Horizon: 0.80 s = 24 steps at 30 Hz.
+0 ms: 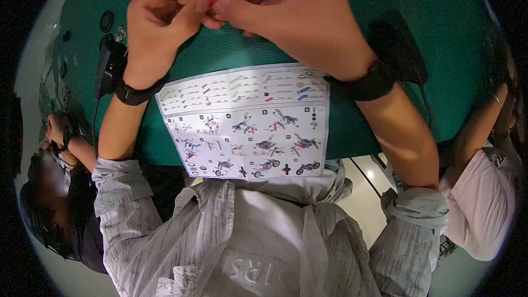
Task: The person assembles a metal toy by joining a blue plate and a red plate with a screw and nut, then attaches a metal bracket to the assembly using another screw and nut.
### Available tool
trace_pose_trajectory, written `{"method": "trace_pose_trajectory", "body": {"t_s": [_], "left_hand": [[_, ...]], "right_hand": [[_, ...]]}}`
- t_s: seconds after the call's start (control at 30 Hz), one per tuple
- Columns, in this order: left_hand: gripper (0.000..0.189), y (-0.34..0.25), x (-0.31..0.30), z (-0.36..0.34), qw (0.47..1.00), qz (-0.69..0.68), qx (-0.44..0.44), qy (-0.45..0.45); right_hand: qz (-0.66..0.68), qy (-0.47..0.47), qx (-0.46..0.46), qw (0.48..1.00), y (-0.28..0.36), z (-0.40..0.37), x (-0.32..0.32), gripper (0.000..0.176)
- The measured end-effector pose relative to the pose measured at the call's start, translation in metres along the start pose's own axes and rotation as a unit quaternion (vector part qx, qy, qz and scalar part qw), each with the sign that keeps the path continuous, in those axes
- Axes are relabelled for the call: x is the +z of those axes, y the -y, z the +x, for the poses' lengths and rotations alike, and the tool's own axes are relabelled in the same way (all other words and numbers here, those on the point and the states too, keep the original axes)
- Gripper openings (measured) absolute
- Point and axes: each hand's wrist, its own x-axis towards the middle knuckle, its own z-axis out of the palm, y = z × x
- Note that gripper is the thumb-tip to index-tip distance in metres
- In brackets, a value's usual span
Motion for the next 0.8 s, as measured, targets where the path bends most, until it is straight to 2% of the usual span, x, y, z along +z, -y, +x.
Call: {"method": "trace_pose_trajectory", "body": {"t_s": [0.1, 0.27, 0.4, 0.8], "left_hand": [[0.017, 0.003, -0.012, -0.001, 0.996, 0.081, 0.030, 0.029], [0.018, 0.003, -0.008, -0.002, 0.998, 0.060, 0.019, 0.021], [0.019, 0.002, -0.009, -0.001, 0.998, 0.063, 0.008, 0.023], [0.018, -0.002, -0.001, 0.001, 0.998, 0.018, 0.046, 0.035]], "right_hand": [[0.013, 0.003, -0.006, 1.000, -0.004, 0.002, -0.001, 0.034], [0.059, 0.009, 0.008, 0.998, 0.003, 0.000, 0.001, 0.034], [0.038, 0.011, 0.007, 0.999, 0.002, 0.001, -0.001, 0.034], [0.025, 0.000, 0.016, 1.000, -0.001, 0.001, -0.001, 0.035]]}}
